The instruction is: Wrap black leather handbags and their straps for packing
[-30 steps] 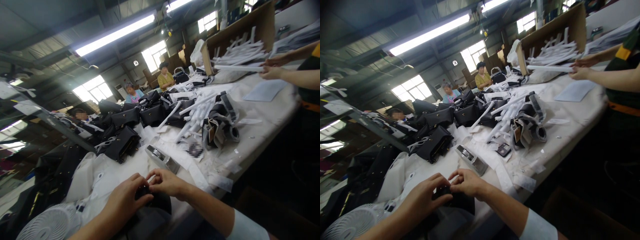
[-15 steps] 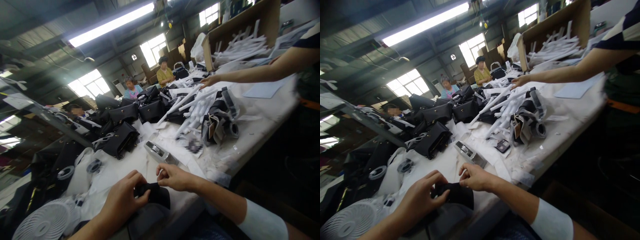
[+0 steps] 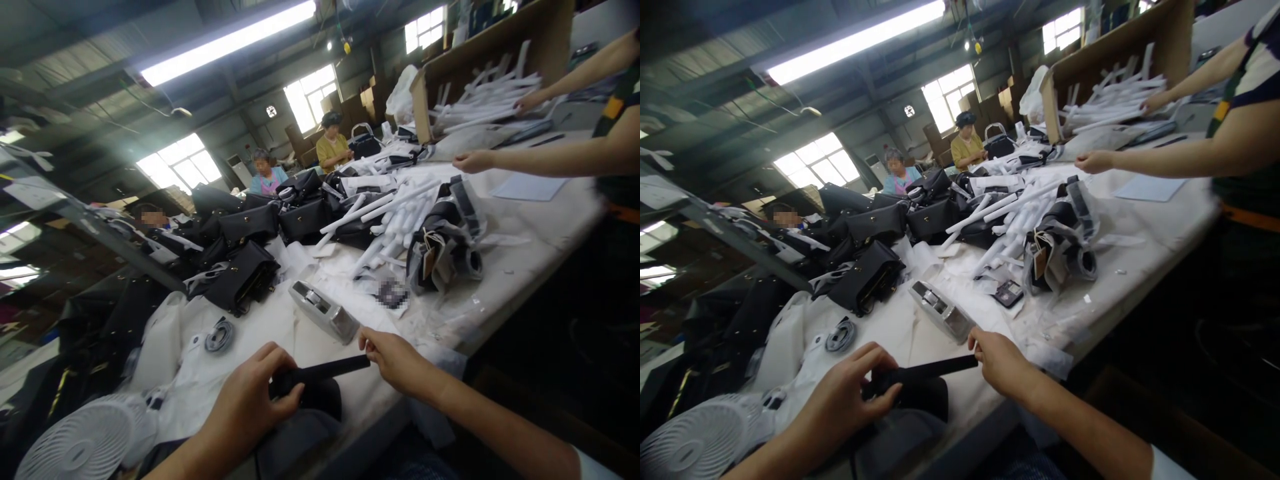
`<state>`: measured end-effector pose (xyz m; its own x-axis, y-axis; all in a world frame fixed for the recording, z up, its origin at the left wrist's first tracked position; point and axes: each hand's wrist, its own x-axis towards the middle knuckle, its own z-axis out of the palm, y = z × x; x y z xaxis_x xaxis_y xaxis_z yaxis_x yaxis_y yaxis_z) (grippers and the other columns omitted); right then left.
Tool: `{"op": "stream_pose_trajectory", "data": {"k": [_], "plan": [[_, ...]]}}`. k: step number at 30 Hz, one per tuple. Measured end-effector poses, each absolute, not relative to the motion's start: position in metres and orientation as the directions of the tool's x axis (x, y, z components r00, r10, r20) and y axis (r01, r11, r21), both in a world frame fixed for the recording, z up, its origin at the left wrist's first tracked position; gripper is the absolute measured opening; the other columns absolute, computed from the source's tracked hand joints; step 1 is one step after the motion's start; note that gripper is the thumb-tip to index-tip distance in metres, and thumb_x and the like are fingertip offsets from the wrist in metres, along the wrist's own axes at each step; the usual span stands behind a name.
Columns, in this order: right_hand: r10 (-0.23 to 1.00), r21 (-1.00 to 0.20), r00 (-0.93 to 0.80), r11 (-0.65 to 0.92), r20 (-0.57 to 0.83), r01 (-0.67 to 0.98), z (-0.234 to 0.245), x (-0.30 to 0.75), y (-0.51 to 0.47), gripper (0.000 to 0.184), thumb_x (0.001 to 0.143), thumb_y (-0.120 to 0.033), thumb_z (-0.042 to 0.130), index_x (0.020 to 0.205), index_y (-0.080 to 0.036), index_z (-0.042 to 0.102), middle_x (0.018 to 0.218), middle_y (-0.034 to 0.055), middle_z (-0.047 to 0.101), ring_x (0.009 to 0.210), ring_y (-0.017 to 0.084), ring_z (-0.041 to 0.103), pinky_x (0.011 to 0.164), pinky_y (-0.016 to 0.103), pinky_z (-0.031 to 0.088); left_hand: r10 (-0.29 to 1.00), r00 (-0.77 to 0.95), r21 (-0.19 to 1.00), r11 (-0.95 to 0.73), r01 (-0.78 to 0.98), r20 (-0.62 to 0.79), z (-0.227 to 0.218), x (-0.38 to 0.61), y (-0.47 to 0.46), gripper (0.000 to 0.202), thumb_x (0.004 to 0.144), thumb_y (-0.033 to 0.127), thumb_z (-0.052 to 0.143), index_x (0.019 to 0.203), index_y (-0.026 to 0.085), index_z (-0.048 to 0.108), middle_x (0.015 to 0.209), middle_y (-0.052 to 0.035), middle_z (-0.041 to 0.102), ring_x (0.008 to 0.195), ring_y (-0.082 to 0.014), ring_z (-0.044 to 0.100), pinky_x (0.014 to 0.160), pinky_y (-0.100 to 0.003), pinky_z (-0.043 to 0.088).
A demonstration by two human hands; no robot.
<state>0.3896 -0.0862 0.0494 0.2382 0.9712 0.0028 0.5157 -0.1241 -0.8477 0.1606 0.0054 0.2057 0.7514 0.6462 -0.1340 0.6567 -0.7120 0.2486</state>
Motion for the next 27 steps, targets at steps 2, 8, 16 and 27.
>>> {"op": "stream_pose_trajectory", "data": {"k": [2,8,16,27], "plan": [[0.969,-0.812,0.245,-0.16,-0.021,0.561,0.048,0.39,-0.088,0.027,0.079,0.001,0.05,0.093,-0.018,0.064,0.081,0.0052,0.067,0.078,0.021,0.061,0.069,0.03,0.041,0.644,0.755,0.256,-0.714,0.651,-0.124,0.204,0.159,0.007,0.007,0.078,0.025,0.064,0.085,0.023,0.062,0.088,-0.0007,0.061,0.077,-0.0175,0.06,0.067,-0.029,0.045],[0.927,-0.866,0.211,0.185,0.311,0.465,0.074,0.358,-0.094,0.031,0.089,-0.011,0.055,0.117,-0.019,0.065,0.121,0.0092,0.065,0.117,0.023,0.055,0.102,0.035,0.04,0.593,0.797,0.318,-0.739,0.595,-0.113,0.196,0.148,0.014,0.009,0.084,0.029,0.064,0.091,0.024,0.063,0.092,-0.0012,0.061,0.081,-0.0179,0.06,0.07,-0.029,0.047],[0.957,-0.976,0.196,0.204,0.214,0.073,0.089,0.312,-0.072,0.007,0.081,-0.021,0.07,0.088,-0.019,0.072,0.086,0.0006,0.069,0.084,0.016,0.062,0.076,0.025,0.045,0.597,0.791,0.31,-0.733,0.605,-0.132,0.199,0.145,0.011,0.014,0.086,0.035,0.063,0.097,0.026,0.066,0.096,-0.0024,0.061,0.087,-0.0196,0.062,0.074,-0.029,0.051],[0.999,-0.927,-0.045,-0.016,0.001,-0.375,0.087,0.312,-0.055,0.013,0.078,-0.022,0.07,0.086,-0.013,0.068,0.07,-0.0022,0.059,0.066,0.011,0.052,0.061,0.02,0.038,0.744,0.662,0.307,-0.611,0.73,-0.091,0.195,0.139,0.01,0.023,0.082,0.042,0.061,0.095,0.024,0.061,0.092,-0.0025,0.069,0.084,-0.0219,0.068,0.075,-0.03,0.053]]}}
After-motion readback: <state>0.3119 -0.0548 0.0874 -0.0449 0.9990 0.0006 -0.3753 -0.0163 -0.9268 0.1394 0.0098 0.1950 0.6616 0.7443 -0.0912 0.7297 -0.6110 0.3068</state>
